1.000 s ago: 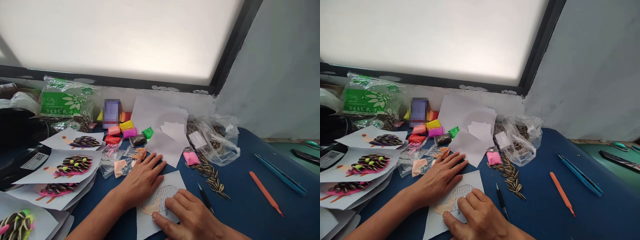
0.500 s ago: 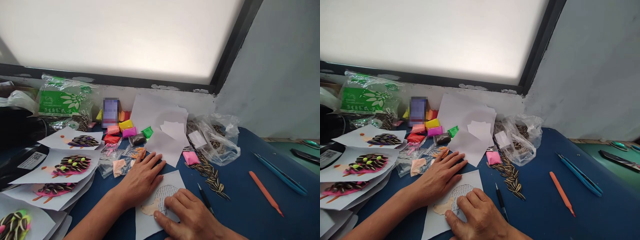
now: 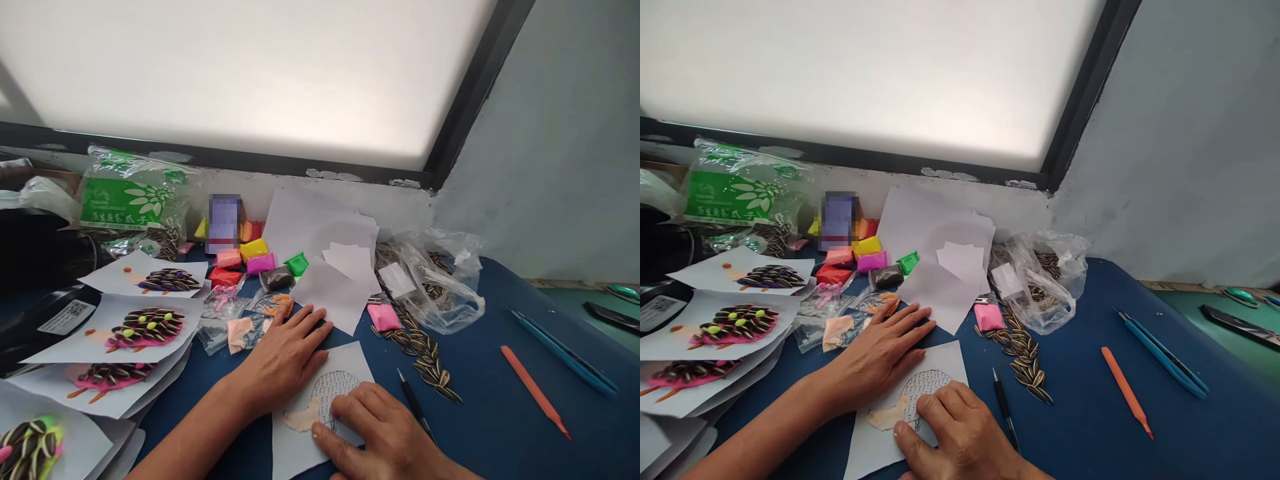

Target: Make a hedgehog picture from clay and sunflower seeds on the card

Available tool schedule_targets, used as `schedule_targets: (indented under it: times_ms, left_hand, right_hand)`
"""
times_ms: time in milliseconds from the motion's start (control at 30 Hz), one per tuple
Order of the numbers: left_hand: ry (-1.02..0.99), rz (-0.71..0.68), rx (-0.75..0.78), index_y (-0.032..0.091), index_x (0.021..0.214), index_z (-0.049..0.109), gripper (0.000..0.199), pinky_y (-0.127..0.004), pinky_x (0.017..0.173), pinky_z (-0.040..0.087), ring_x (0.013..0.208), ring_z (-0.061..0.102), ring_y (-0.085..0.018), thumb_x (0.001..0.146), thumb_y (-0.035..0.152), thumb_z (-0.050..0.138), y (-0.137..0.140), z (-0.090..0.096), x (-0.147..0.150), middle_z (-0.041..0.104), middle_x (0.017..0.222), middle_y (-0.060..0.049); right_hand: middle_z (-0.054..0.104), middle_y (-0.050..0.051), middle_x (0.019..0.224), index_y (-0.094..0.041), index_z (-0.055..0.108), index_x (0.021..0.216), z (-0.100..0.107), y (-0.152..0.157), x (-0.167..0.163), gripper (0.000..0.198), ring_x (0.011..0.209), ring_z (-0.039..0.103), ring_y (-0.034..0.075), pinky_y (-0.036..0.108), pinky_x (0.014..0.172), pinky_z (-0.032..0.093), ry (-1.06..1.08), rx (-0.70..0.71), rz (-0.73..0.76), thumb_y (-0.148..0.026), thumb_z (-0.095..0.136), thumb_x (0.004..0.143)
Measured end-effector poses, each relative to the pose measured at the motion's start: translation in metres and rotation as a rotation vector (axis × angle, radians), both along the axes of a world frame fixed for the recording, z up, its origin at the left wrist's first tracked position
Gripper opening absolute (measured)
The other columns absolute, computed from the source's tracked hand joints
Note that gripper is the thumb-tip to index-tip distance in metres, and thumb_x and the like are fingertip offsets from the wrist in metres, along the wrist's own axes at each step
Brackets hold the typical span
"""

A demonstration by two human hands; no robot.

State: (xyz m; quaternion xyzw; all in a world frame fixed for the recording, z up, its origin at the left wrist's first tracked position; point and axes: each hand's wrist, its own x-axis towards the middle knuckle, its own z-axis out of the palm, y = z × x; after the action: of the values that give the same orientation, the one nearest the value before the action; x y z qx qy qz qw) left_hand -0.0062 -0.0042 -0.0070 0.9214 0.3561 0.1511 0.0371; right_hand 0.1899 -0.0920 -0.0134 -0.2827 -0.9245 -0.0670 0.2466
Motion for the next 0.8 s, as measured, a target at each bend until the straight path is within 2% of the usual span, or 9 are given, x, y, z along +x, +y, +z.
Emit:
schedule_targets:
  times_ms: [200, 400, 600, 800]
  left_hand:
    - [0.017, -0.007, 0.01, 0.021, 0.138, 0.048, 0.041, -0.06, 0.114, 0.021, 0.138, 0.039, -0.031, 0.1, 0.034, 0.042, 0.0, 0.0005, 0.0005, 0.047, 0.147, -0.011]
    - [0.025, -0.008, 0.005, 0.021, 0.138, 0.048, 0.041, -0.06, 0.114, 0.022, 0.138, 0.039, -0.031, 0.1, 0.035, 0.042, -0.0003, 0.0014, -0.0002, 0.046, 0.148, -0.01]
    - [0.006, -0.013, -0.011, 0.021, 0.138, 0.048, 0.041, -0.06, 0.114, 0.022, 0.138, 0.039, -0.031, 0.1, 0.034, 0.042, 0.0, 0.0012, -0.0004, 0.047, 0.147, -0.01]
    - [0.008, -0.013, -0.017, 0.021, 0.138, 0.049, 0.041, -0.06, 0.114, 0.022, 0.138, 0.038, -0.031, 0.1, 0.034, 0.042, 0.0006, 0.0019, 0.0003, 0.047, 0.148, -0.01]
  right_hand:
    - [0.06, 0.008, 0.085, -0.018, 0.062, 0.108, 0.0042, 0.0015, -0.0013, 0.036, 0.071, 0.051, 0.02, 0.034, 0.065, 0.046, 0.008, 0.008, -0.001, -0.038, 0.032, 0.102]
    - [0.062, 0.009, 0.086, -0.015, 0.062, 0.106, 0.0056, 0.0013, 0.001, 0.036, 0.074, 0.054, 0.02, 0.032, 0.067, 0.046, 0.048, 0.002, 0.017, -0.034, 0.031, 0.103]
    - [0.063, 0.01, 0.089, -0.013, 0.061, 0.107, 0.0008, 0.0011, -0.0005, 0.04, 0.074, 0.054, 0.021, 0.034, 0.067, 0.046, 0.047, 0.014, 0.01, -0.036, 0.029, 0.103]
    - [0.063, 0.009, 0.085, -0.014, 0.062, 0.107, 0.0045, 0.0001, -0.0012, 0.046, 0.071, 0.053, 0.02, 0.034, 0.064, 0.045, 0.036, 0.021, -0.018, -0.038, 0.023, 0.104]
